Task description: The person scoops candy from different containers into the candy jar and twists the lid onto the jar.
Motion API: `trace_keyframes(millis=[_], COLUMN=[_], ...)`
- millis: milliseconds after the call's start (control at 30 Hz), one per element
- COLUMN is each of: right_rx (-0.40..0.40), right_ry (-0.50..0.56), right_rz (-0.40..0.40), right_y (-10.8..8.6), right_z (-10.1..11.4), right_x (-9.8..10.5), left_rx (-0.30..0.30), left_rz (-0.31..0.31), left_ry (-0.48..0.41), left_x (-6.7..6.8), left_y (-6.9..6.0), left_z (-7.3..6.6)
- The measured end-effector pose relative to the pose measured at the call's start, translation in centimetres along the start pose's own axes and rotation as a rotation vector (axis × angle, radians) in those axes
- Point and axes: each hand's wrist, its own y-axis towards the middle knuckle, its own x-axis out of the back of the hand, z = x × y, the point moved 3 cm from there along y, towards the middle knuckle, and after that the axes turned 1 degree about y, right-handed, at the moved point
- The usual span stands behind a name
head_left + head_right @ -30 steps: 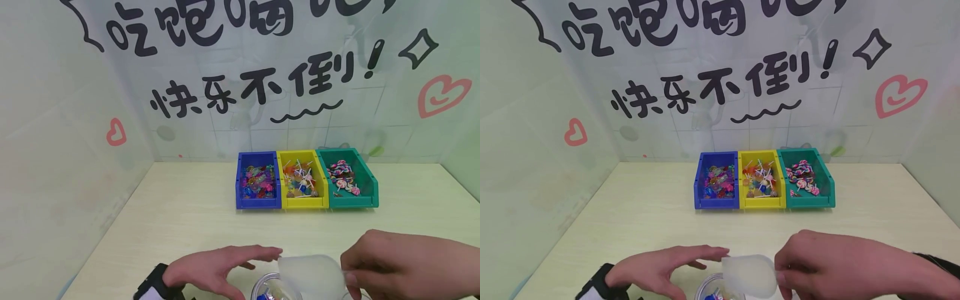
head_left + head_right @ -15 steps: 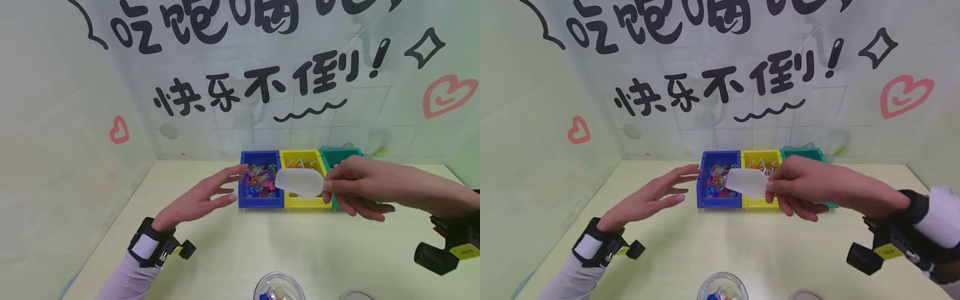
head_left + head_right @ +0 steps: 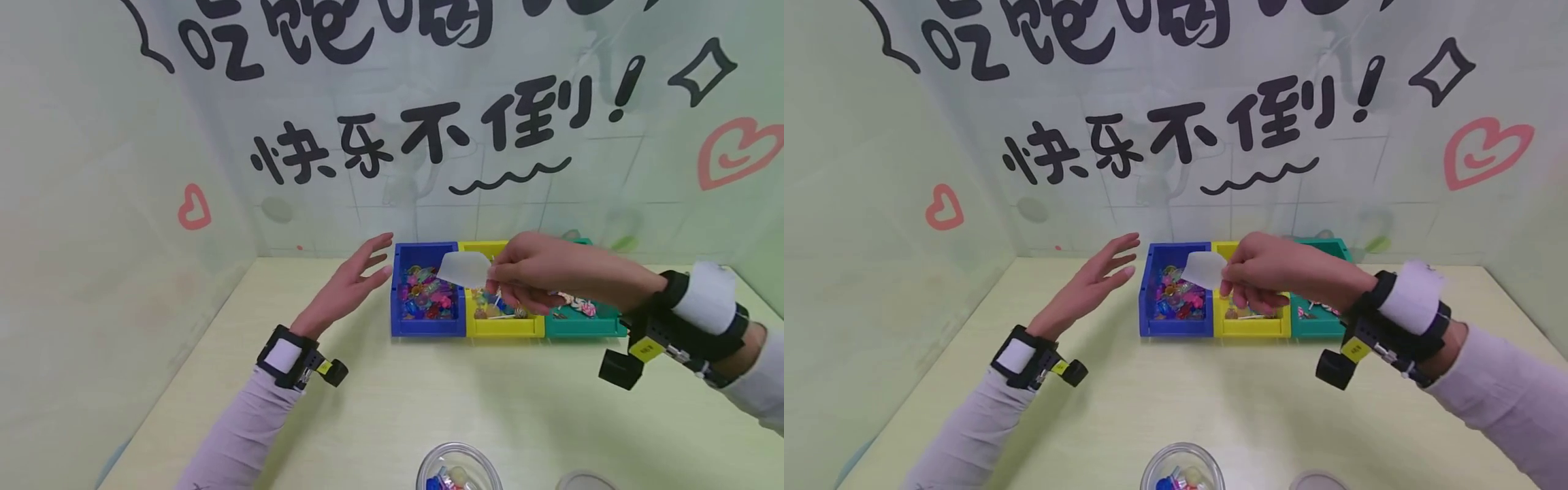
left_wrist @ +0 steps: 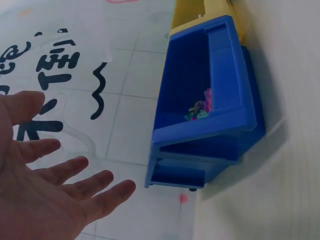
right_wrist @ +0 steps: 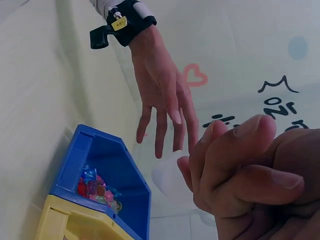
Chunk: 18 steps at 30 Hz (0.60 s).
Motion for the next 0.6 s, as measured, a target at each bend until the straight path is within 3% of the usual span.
trace_keyframes(millis=[333, 600], right_rx=[-0.119, -0.208], right_ry=[0.012, -0.009], right_rz=[0.052, 0.057], right_y=[3.5, 5.7], right_z=[-1.1, -1.5], right_x=[-2.2, -2.6], left_rx=[0.142, 0.259], left_rz=[-0.052, -0.035], left_ry=[-0.001, -0.041], left_x=[-2.8, -4.7], left_y=[1.6, 1.9], left_z=[4.4, 6.1])
